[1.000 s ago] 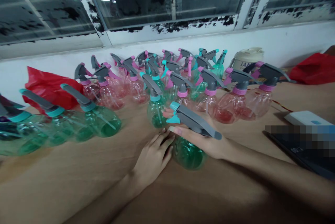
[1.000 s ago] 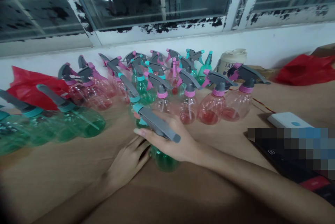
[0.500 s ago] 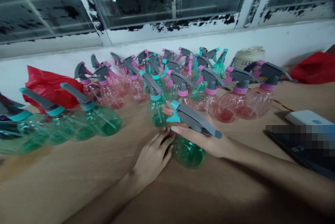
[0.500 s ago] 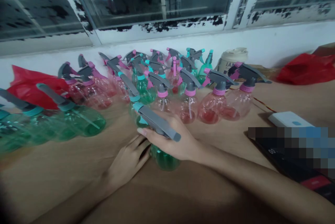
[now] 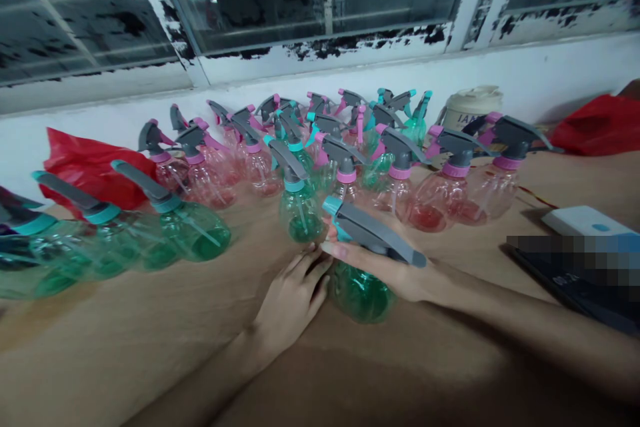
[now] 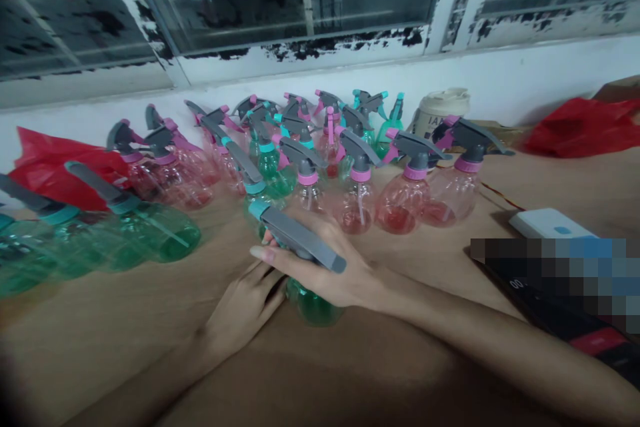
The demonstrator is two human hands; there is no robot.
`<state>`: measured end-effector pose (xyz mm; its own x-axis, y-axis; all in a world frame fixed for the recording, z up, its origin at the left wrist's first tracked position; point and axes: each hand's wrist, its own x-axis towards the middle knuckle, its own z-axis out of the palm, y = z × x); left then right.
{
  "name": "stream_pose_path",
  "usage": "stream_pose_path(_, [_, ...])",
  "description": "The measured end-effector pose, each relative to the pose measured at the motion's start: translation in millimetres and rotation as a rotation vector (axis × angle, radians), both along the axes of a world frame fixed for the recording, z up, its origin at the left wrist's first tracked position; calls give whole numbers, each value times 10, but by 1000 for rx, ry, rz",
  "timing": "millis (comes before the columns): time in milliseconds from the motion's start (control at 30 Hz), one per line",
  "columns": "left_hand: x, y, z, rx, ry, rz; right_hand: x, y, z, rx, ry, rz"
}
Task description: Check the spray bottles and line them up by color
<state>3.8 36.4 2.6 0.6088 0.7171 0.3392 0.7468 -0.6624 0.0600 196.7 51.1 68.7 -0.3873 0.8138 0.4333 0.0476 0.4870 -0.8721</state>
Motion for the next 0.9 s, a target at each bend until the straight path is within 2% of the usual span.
stream_pose_path(167, [0, 2, 0, 14, 4, 3, -7, 27, -19, 29, 16, 46])
stream_pose_path(400, [8, 2, -2, 13, 20, 3, 10, 30, -33, 100, -62, -12])
stream_pose_path(900, [8, 3, 1, -3, 19, -4, 20, 44, -60, 99, -100, -3])
